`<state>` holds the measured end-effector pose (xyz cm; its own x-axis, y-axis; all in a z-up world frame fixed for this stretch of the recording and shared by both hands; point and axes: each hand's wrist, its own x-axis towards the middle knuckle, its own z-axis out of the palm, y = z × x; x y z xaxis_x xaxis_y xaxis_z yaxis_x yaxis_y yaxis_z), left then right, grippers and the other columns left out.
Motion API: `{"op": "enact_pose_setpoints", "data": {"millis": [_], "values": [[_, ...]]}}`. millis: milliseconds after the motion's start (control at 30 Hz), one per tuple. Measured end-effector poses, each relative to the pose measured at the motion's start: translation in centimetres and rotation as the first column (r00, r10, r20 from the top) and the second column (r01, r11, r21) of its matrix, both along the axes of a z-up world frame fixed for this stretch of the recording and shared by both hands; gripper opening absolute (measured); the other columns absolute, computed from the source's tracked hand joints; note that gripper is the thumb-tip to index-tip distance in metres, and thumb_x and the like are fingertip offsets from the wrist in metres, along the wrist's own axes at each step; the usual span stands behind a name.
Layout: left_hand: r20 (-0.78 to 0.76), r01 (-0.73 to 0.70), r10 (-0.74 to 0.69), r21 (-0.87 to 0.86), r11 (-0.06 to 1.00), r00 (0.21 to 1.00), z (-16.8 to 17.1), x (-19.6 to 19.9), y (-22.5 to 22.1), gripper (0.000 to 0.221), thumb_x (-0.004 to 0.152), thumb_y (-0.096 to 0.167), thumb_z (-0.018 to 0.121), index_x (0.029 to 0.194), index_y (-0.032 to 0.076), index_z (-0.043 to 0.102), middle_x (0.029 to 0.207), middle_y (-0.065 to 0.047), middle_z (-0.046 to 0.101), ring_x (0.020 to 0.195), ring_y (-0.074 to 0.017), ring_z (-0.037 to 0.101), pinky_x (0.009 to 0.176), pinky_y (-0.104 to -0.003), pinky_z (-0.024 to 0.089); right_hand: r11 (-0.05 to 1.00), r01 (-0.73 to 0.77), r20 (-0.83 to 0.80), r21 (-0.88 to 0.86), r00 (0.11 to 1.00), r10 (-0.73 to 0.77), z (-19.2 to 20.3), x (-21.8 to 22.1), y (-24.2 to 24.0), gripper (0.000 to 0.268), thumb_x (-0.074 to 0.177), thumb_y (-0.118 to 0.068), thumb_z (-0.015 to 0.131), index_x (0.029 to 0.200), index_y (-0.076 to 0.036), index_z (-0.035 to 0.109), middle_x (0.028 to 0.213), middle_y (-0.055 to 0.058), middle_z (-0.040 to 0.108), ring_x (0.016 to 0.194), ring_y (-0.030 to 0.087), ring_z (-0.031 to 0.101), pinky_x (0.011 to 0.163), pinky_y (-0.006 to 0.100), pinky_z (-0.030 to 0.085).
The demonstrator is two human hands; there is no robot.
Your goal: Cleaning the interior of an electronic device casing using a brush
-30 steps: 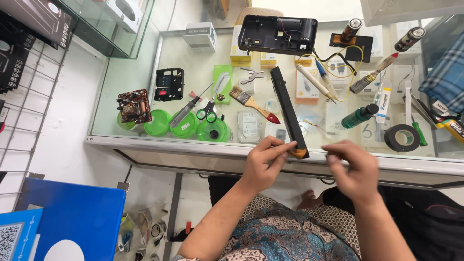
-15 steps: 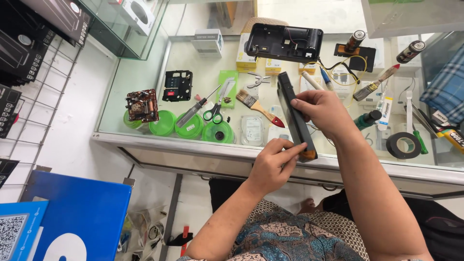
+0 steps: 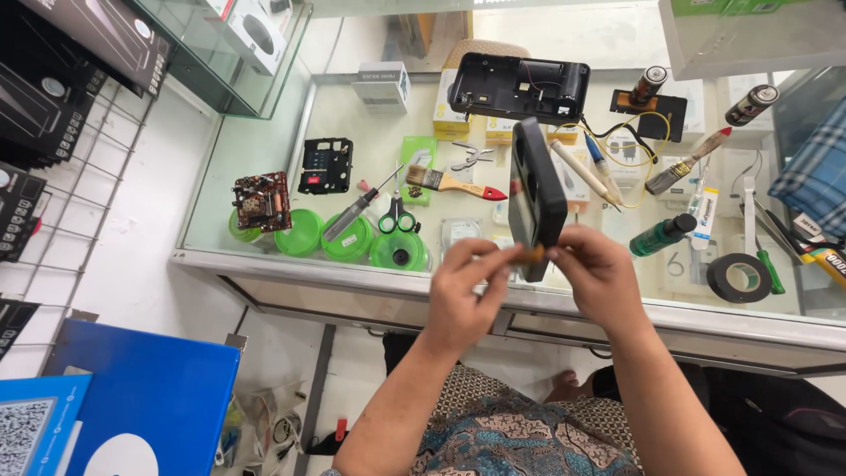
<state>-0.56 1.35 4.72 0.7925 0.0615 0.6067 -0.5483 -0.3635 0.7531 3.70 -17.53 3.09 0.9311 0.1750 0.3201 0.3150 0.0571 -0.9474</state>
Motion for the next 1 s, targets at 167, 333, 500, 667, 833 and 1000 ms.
{"op": "enact_pose_setpoints", "data": {"millis": [167, 333, 500, 667, 833, 1000], "values": [[0.045, -0.135, 0.139, -0.082, 0.987, 0.989, 4.4, 4.9, 1.8, 0.02, 0.093, 0.009, 0.072, 0.112, 0.013, 0.079, 0.09, -0.008, 0.069, 0.081, -0.0194, 0.066, 0.061, -0.03, 0.057, 0.995, 0.062, 0.065, -0.084, 0.996, -0.056, -2.2, -1.4, -0.1, 0.014, 0.088, 0.008, 0.073, 0.099, 0.0, 0.077, 0.083, 0.011, 0.072, 0.074, 0.017, 0.068, 0.073, 0.033, 0.058], [0.131, -0.222, 0.221, -0.005, 0.975, 0.966, 8.1, 9.7, 2.0, 0.019, 0.096, 0.012, 0.071, 0.112, 0.019, 0.077, 0.095, -0.001, 0.067, 0.084, -0.0133, 0.067, 0.063, -0.024, 0.059, 0.998, 0.028, 0.131, -0.06, 0.991, -0.02, -1.6, -1.5, 0.2, 0.016, 0.092, 0.01, 0.067, 0.103, 0.001, 0.075, 0.082, 0.013, 0.071, 0.075, 0.019, 0.07, 0.074, 0.038, 0.06], [0.159, -0.011, -0.038, 0.295, 0.955, 0.986, 8.8, 9.9, 2.2, 0.027, 0.089, 0.0, 0.061, 0.108, 0.012, 0.077, 0.092, -0.008, 0.062, 0.087, -0.0315, 0.066, 0.076, -0.043, 0.06, 0.993, 0.052, 0.178, -0.103, 0.983, -0.033, -1.9, -1.5, 0.1, 0.014, 0.092, 0.008, 0.068, 0.101, 0.001, 0.074, 0.08, 0.011, 0.069, 0.072, 0.018, 0.069, 0.07, 0.037, 0.06], [0.366, -0.133, -0.072, 0.507, 0.852, 0.928, 6.8, 9.2, 1.5, 0.03, 0.094, 0.001, 0.056, 0.118, 0.009, 0.074, 0.099, -0.007, 0.06, 0.093, -0.0277, 0.062, 0.086, -0.039, 0.057, 0.988, 0.08, 0.217, -0.129, 0.975, -0.05, -1.4, -1.5, 0.3, 0.013, 0.092, 0.008, 0.068, 0.099, -0.001, 0.074, 0.077, 0.01, 0.067, 0.066, 0.02, 0.069, 0.067, 0.037, 0.06], [0.412, -0.159, -0.106, 0.559, 0.814, 0.905, 6.9, 6.5, 1.4, 0.033, 0.095, -0.001, 0.051, 0.123, 0.003, 0.07, 0.102, -0.008, 0.059, 0.095, -0.0272, 0.062, 0.09, -0.038, 0.058, 0.984, 0.092, 0.251, -0.156, 0.967, -0.051, -0.8, -1.6, 0.5, 0.012, 0.092, 0.005, 0.069, 0.097, -0.004, 0.075, 0.077, 0.007, 0.067, 0.065, 0.019, 0.069, 0.064, 0.036, 0.058], [0.442, -0.12, -0.173, 0.559, 0.82, 0.88, 8.2, 2.9, 0.7, 0.033, 0.097, -0.004, 0.051, 0.124, -0.001, 0.07, 0.099, -0.011, 0.06, 0.086, -0.0258, 0.059, 0.09, -0.037, 0.058, 0.988, 0.068, 0.239, -0.137, 0.97, -0.033, -0.6, -1.7, 0.2, 0.014, 0.091, 0.007, 0.068, 0.096, -0.003, 0.075, 0.075, 0.008, 0.068, 0.064, 0.019, 0.069, 0.066, 0.036, 0.059]]}}
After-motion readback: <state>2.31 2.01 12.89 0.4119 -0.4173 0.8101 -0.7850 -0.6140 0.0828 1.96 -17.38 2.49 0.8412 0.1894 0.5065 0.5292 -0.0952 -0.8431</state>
